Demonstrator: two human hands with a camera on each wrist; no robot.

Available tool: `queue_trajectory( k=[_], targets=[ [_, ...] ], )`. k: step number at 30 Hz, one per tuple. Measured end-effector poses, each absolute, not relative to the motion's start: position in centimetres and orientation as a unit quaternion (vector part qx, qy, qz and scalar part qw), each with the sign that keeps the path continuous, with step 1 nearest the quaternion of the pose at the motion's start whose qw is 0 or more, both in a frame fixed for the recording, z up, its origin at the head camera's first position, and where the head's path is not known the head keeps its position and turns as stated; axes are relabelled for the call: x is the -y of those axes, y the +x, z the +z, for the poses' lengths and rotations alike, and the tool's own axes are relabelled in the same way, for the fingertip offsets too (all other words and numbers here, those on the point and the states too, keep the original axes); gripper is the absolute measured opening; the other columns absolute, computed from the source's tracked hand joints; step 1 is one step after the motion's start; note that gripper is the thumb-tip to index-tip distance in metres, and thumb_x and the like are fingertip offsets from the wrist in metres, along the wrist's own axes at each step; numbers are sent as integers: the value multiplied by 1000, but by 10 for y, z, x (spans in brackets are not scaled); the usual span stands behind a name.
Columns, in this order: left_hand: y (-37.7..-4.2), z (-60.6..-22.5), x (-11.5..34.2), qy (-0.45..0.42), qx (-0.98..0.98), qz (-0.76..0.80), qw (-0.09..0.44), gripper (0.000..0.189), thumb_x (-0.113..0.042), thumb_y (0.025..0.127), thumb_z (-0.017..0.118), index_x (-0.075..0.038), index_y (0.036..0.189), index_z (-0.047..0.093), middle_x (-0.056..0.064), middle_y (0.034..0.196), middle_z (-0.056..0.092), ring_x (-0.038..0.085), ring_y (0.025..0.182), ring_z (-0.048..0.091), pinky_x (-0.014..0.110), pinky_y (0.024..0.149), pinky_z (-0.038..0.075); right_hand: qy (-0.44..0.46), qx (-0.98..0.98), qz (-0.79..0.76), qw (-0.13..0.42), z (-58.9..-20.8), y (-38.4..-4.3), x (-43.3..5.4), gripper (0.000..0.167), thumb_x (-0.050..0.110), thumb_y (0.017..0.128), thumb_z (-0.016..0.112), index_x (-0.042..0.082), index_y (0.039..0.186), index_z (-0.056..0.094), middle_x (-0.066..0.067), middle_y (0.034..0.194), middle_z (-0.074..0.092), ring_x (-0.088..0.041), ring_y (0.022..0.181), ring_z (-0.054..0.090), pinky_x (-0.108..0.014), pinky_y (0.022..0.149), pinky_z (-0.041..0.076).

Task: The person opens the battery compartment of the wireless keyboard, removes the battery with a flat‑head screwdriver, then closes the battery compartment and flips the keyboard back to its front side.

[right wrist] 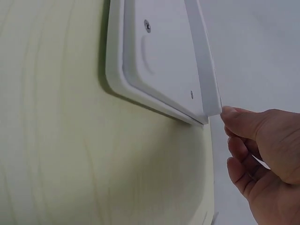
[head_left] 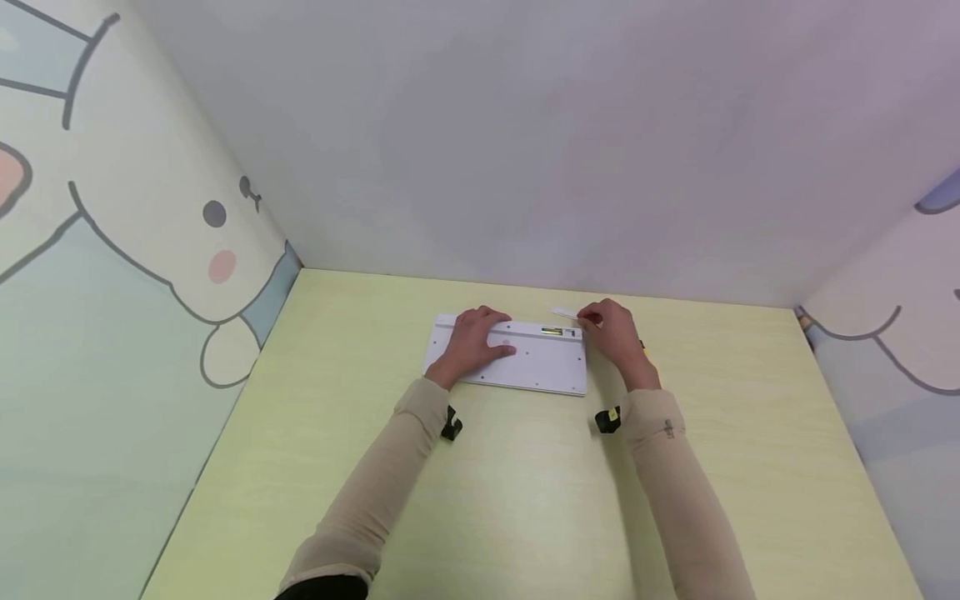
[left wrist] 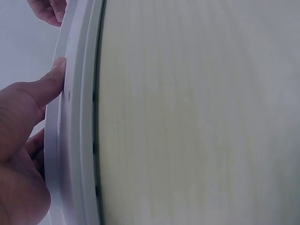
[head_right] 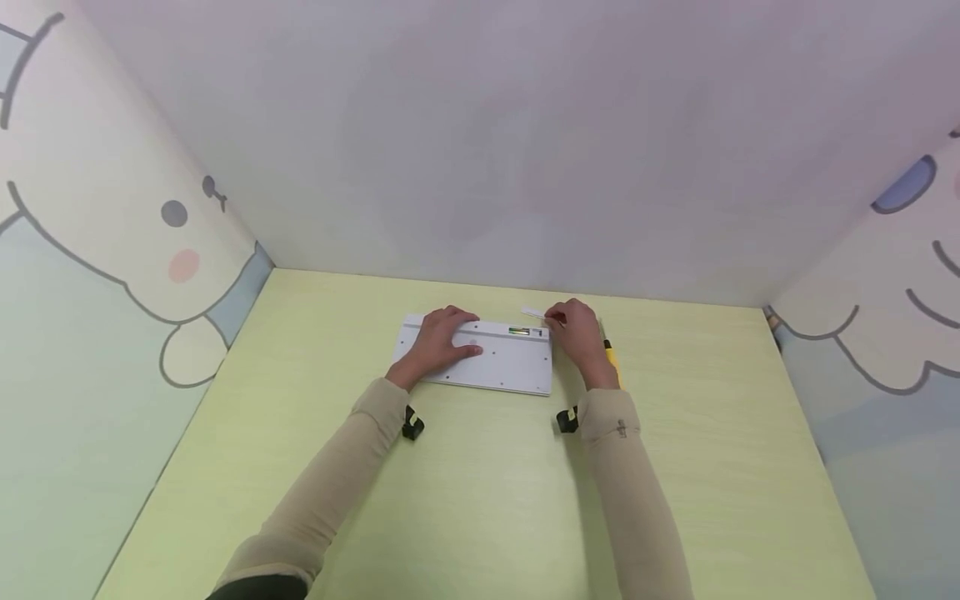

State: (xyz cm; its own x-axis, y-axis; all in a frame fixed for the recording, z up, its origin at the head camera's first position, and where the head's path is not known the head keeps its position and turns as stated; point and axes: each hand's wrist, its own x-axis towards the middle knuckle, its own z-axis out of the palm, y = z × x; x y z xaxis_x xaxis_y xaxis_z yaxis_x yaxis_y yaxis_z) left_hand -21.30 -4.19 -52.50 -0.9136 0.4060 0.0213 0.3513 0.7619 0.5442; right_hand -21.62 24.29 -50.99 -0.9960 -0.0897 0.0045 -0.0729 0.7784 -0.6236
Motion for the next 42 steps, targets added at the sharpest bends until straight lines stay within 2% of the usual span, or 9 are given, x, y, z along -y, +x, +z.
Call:
queue_trajectory(
  k=[12, 21, 34, 42],
  targets=[
    [-214, -526, 42, 199, -936, 285, 54, 59, -43, 90, 76, -16, 140, 60, 6, 140, 61, 26, 134, 53, 46, 127, 28, -48, -936, -348, -18, -506, -207, -256, 29, 17, 102, 61, -3, 122, 68, -23, 112, 65, -37, 103, 64, -50, 92, 54],
    [-213, -524, 41, 196, -936, 288, 56, 58, -41, 90, 77, -16, 139, 60, 7, 140, 61, 27, 135, 53, 45, 127, 28, -36, -934, -350, -58, -509, -194, -270, 29, 16, 100, 63, -4, 119, 69, -23, 106, 67, -36, 96, 65, -50, 88, 56],
    [-214, -526, 42, 194, -936, 289, 54, 59, -43, 90, 77, -16, 140, 60, 6, 140, 61, 27, 134, 53, 46, 126, 29, 0, -935, -348, -67, -511, -173, -289, 28, 15, 99, 64, -4, 118, 69, -23, 107, 66, -36, 96, 64, -46, 86, 54],
    [-215, -528, 40, 194, -939, 278, 58, 60, -45, 90, 76, -17, 141, 59, 4, 141, 61, 24, 135, 53, 44, 127, 28, 22, -938, -338, -74, -515, -158, -306, 28, 16, 97, 67, -5, 116, 68, -23, 106, 66, -37, 95, 64, -48, 86, 52]
  ],
)
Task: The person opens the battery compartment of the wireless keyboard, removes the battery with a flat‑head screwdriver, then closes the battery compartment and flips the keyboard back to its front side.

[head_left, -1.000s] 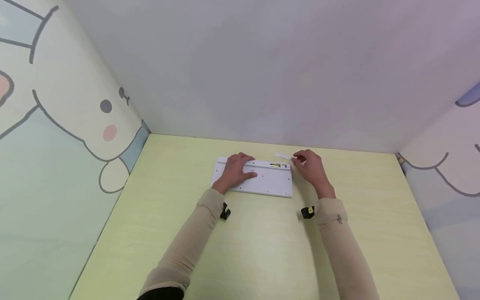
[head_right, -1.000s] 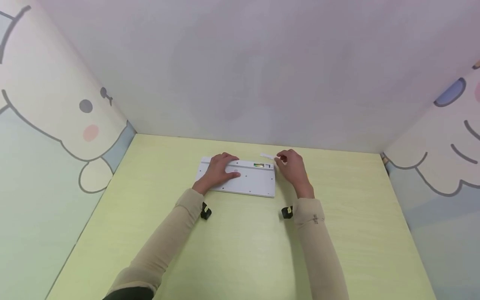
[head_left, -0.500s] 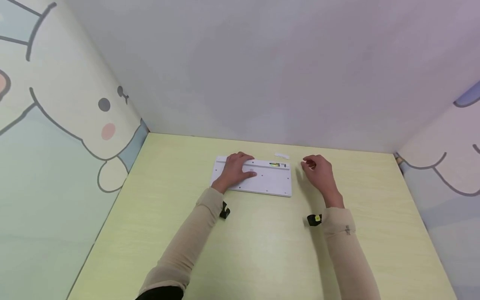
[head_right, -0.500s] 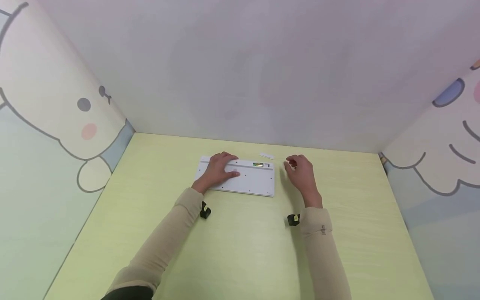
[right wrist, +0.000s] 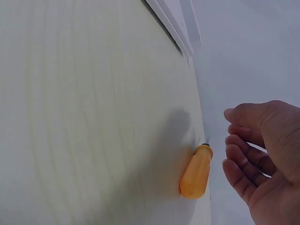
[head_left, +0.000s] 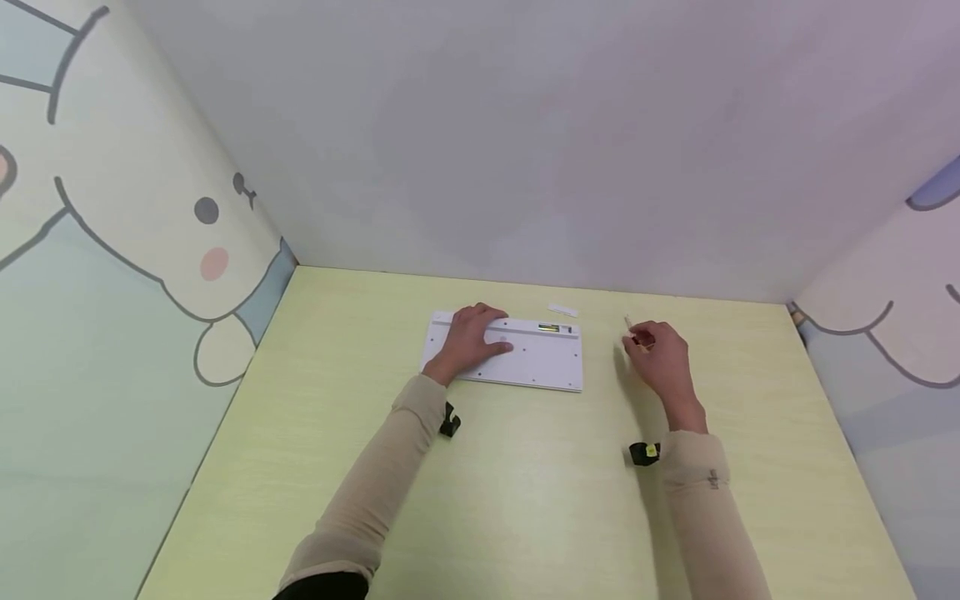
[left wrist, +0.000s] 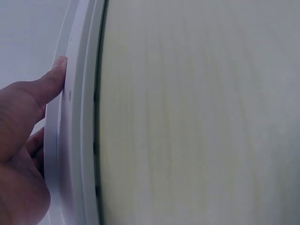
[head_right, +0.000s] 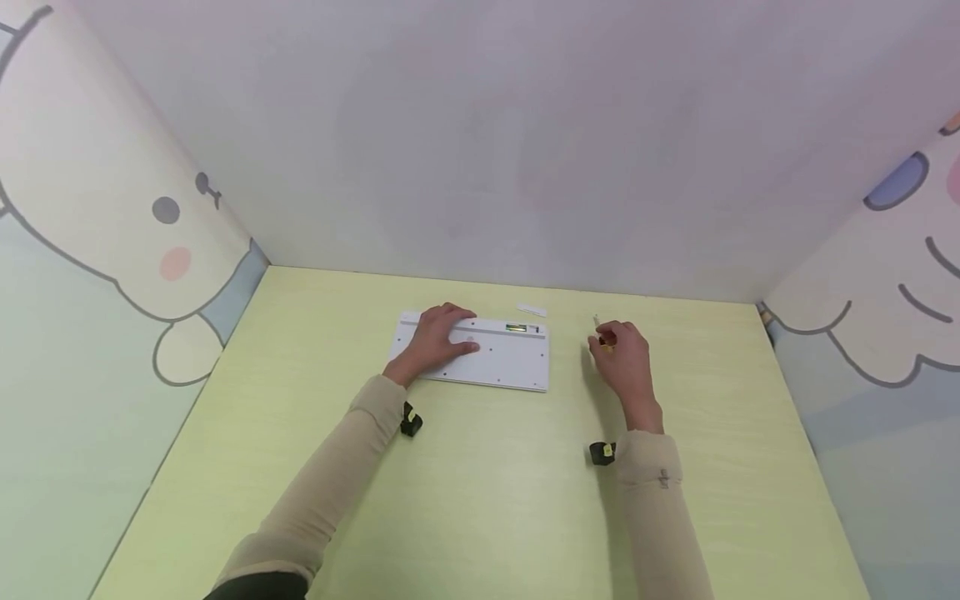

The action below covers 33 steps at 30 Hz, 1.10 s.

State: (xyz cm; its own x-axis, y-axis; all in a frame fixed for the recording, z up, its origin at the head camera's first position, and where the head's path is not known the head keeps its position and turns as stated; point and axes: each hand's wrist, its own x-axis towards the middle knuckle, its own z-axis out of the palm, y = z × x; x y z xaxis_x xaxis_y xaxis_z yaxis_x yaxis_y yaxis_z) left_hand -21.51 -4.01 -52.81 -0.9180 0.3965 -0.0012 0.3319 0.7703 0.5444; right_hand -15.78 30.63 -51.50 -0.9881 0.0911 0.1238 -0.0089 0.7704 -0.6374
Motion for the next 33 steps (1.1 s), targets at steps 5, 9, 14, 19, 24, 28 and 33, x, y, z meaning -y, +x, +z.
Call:
queue_trajectory(
  k=[5, 9, 14, 19, 24, 28, 33],
  targets=[
    [-215, -528, 39, 191, -939, 278, 67, 60, -45, 91, 75, -18, 142, 58, 4, 142, 59, 25, 137, 51, 44, 128, 27, -42, 937, 340, 63, -517, -149, -316, 29, 17, 96, 68, -5, 114, 68, -24, 106, 65, -37, 97, 63, -43, 84, 51],
    [-214, -528, 39, 193, -938, 282, 65, 60, -44, 90, 76, -17, 142, 58, 5, 142, 60, 25, 136, 52, 45, 127, 28, -56, 941, 332, 43, -521, -144, -321, 32, 19, 95, 68, -6, 115, 67, -25, 106, 65, -38, 98, 63, -42, 82, 51],
    [-213, -527, 39, 194, -937, 285, 59, 60, -43, 90, 76, -17, 141, 59, 5, 141, 60, 26, 134, 53, 46, 126, 29, -48, 946, 318, 37, -524, -141, -323, 33, 17, 93, 71, -7, 115, 66, -26, 104, 67, -38, 95, 64, -38, 78, 50],
    [-213, -526, 39, 193, -936, 289, 56, 59, -42, 90, 77, -15, 140, 60, 6, 140, 61, 27, 134, 53, 47, 127, 29, -45, 947, 315, 36, -525, -141, -324, 33, 16, 91, 73, -7, 114, 66, -25, 103, 69, -36, 92, 65, -35, 78, 50],
    [-214, -525, 39, 195, -937, 287, 50, 60, -42, 90, 77, -15, 140, 60, 6, 139, 62, 27, 133, 54, 47, 126, 30, -52, 947, 315, 25, -525, -142, -324, 32, 17, 93, 70, -7, 114, 66, -25, 104, 68, -35, 92, 64, -33, 75, 48],
    [-215, -526, 39, 197, -938, 283, 50, 60, -43, 90, 77, -16, 140, 60, 5, 139, 61, 25, 133, 54, 46, 126, 29, -61, 948, 313, 18, -525, -141, -325, 31, 16, 95, 66, -6, 116, 66, -25, 104, 67, -34, 91, 62, -32, 74, 47],
    [-215, -527, 40, 198, -938, 281, 51, 60, -44, 90, 76, -16, 140, 60, 5, 139, 62, 25, 133, 54, 45, 126, 30, -61, 947, 314, 19, -528, -141, -326, 31, 17, 95, 65, -6, 116, 67, -25, 105, 67, -35, 92, 61, -35, 76, 47]
  ],
)
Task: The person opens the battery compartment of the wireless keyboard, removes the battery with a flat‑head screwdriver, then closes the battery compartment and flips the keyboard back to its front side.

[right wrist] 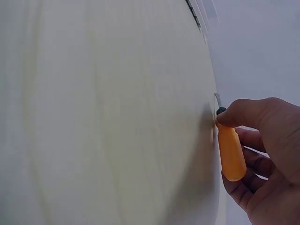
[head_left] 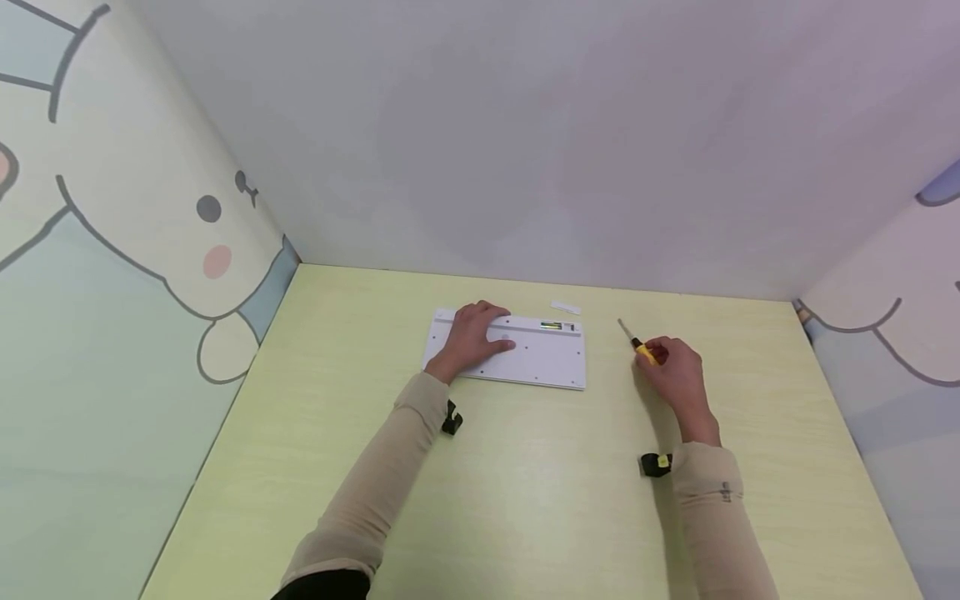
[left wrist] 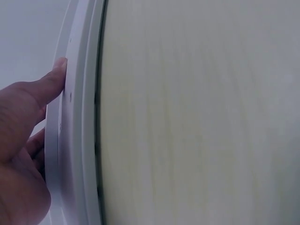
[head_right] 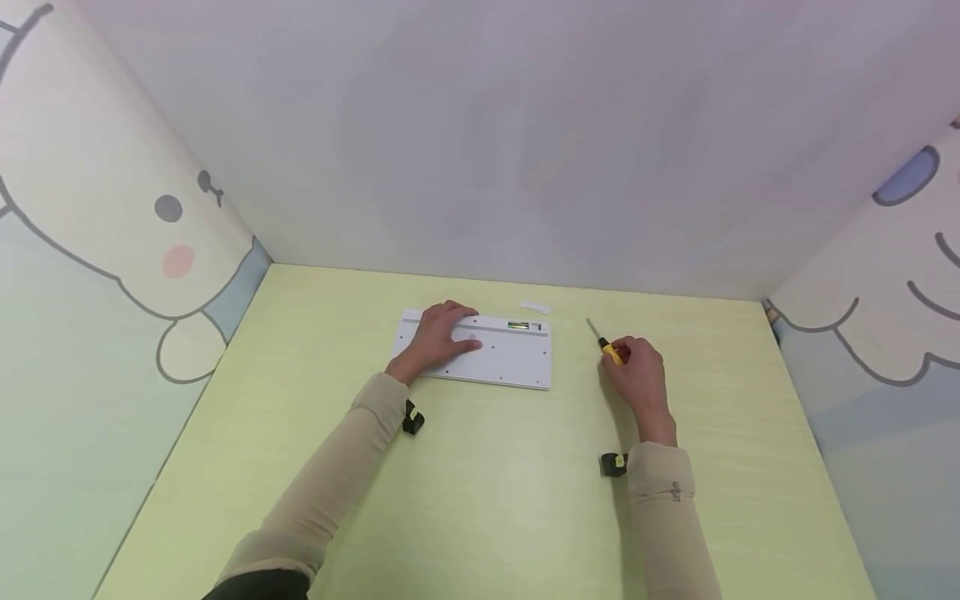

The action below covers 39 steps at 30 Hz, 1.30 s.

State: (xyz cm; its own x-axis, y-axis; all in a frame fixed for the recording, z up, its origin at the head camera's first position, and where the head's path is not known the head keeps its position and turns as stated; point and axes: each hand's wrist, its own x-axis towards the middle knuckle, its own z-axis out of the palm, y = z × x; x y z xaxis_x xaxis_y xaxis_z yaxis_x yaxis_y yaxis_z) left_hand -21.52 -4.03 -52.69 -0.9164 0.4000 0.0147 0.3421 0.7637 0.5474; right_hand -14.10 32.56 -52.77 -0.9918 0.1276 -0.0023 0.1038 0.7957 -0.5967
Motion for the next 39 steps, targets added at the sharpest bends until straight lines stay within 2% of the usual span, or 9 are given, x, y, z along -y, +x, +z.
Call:
queue_trajectory(
  k=[13, 21, 30, 35, 39],
  targets=[
    [-215, -528, 41, 198, -938, 279, 50, 60, -44, 90, 76, -16, 141, 60, 6, 140, 61, 26, 134, 54, 46, 126, 30, -71, 940, 335, 6, -523, -142, -329, 37, 22, 98, 60, -6, 123, 64, -27, 117, 63, -39, 104, 60, -43, 83, 51],
    [-215, -528, 41, 198, -938, 279, 49, 60, -44, 90, 76, -16, 141, 60, 6, 140, 61, 26, 134, 54, 47, 126, 30, -72, 931, 357, 1, -517, -145, -327, 39, 27, 102, 53, -3, 124, 62, -28, 125, 61, -40, 109, 56, -50, 92, 47],
    [-214, -525, 40, 198, -938, 281, 46, 59, -43, 90, 76, -15, 140, 60, 7, 139, 62, 27, 133, 54, 47, 126, 30, -68, 928, 367, 0, -511, -151, -324, 39, 31, 103, 52, 1, 125, 61, -25, 124, 61, -36, 108, 56, -41, 90, 45],
    [-214, -524, 40, 198, -937, 283, 45, 59, -42, 90, 77, -14, 139, 61, 7, 139, 62, 28, 133, 54, 48, 126, 31, -58, 928, 368, -6, -509, -155, -321, 43, 37, 104, 51, 1, 126, 60, -25, 124, 62, -36, 108, 55, -44, 92, 45],
    [-214, -524, 40, 199, -937, 282, 49, 59, -42, 90, 76, -15, 140, 61, 7, 139, 62, 28, 133, 54, 47, 126, 30, -43, 930, 366, 3, -510, -158, -319, 45, 41, 104, 53, 2, 124, 62, -23, 119, 65, -33, 102, 56, -39, 87, 45]
  ],
)
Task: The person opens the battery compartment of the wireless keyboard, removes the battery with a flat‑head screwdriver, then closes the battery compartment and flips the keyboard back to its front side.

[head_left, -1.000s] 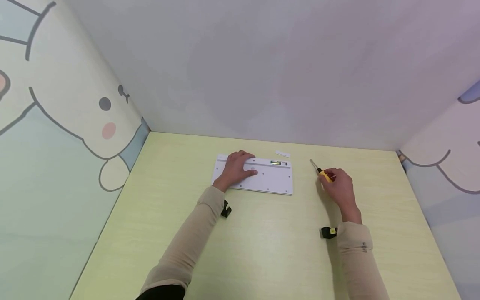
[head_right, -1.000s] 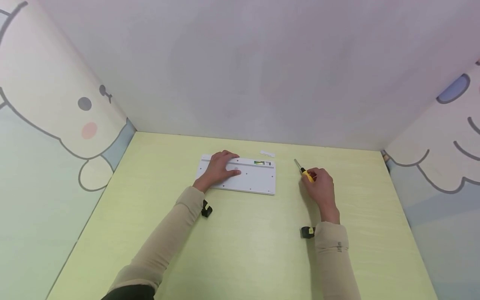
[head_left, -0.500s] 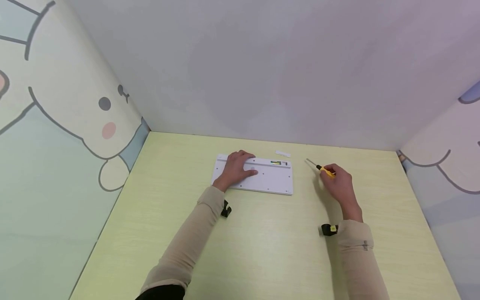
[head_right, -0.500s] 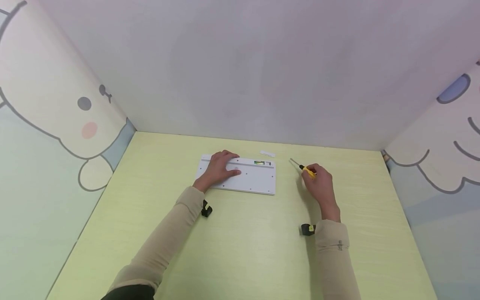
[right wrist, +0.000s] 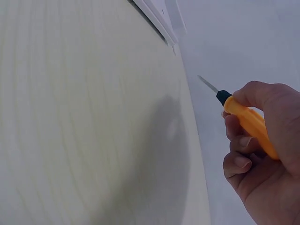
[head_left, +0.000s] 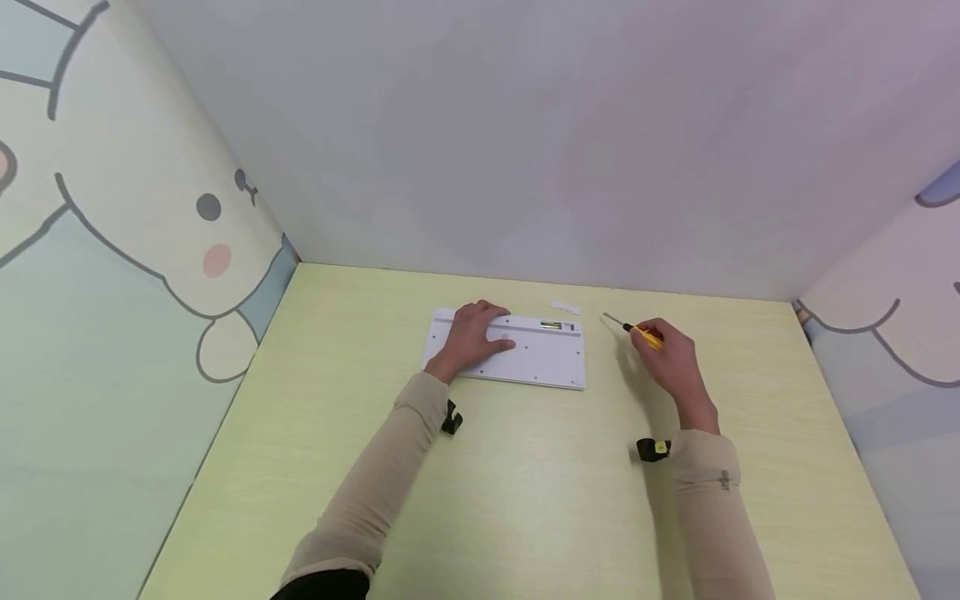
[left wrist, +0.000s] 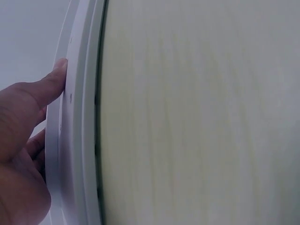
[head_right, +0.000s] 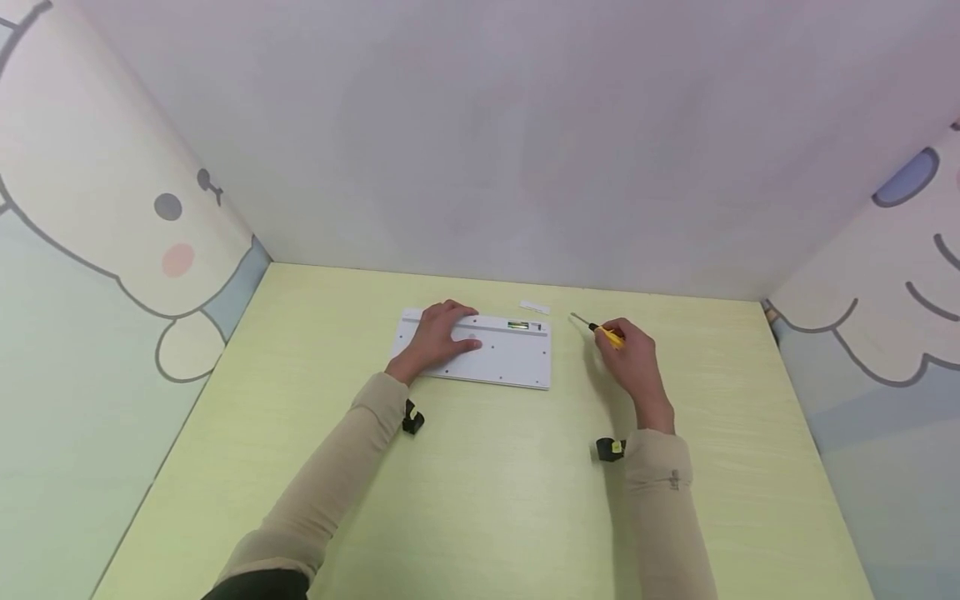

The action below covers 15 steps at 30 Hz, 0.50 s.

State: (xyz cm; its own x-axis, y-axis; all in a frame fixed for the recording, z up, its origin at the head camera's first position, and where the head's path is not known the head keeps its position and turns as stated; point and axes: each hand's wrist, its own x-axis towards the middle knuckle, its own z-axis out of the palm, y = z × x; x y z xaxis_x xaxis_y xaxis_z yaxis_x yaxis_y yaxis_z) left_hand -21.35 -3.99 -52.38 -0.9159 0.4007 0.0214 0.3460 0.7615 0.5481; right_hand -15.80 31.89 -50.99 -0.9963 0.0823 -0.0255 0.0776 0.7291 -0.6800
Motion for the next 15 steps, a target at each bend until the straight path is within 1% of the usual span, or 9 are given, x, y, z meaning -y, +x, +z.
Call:
queue_trajectory(
  k=[5, 9, 15],
  targets=[
    [-215, -526, 40, 198, -938, 279, 51, 59, -43, 91, 76, -16, 140, 60, 6, 139, 62, 26, 133, 54, 46, 126, 30, -21, 934, 357, 21, -507, -163, -313, 43, 43, 102, 59, 3, 118, 65, -20, 110, 68, -30, 94, 56, -33, 81, 43],
    [-215, -526, 41, 198, -938, 282, 50, 59, -44, 90, 76, -16, 140, 60, 6, 139, 62, 27, 132, 54, 46, 126, 31, -14, 936, 352, 15, -502, -167, -308, 42, 44, 101, 61, 6, 116, 67, -18, 107, 68, -29, 92, 56, -33, 80, 43],
    [-214, -525, 41, 199, -938, 281, 49, 59, -44, 90, 76, -16, 140, 60, 6, 139, 62, 26, 133, 54, 46, 127, 30, 5, 936, 352, -1, -495, -172, -301, 40, 45, 100, 62, 8, 115, 68, -16, 103, 67, -26, 88, 54, -31, 76, 44]
  ],
)
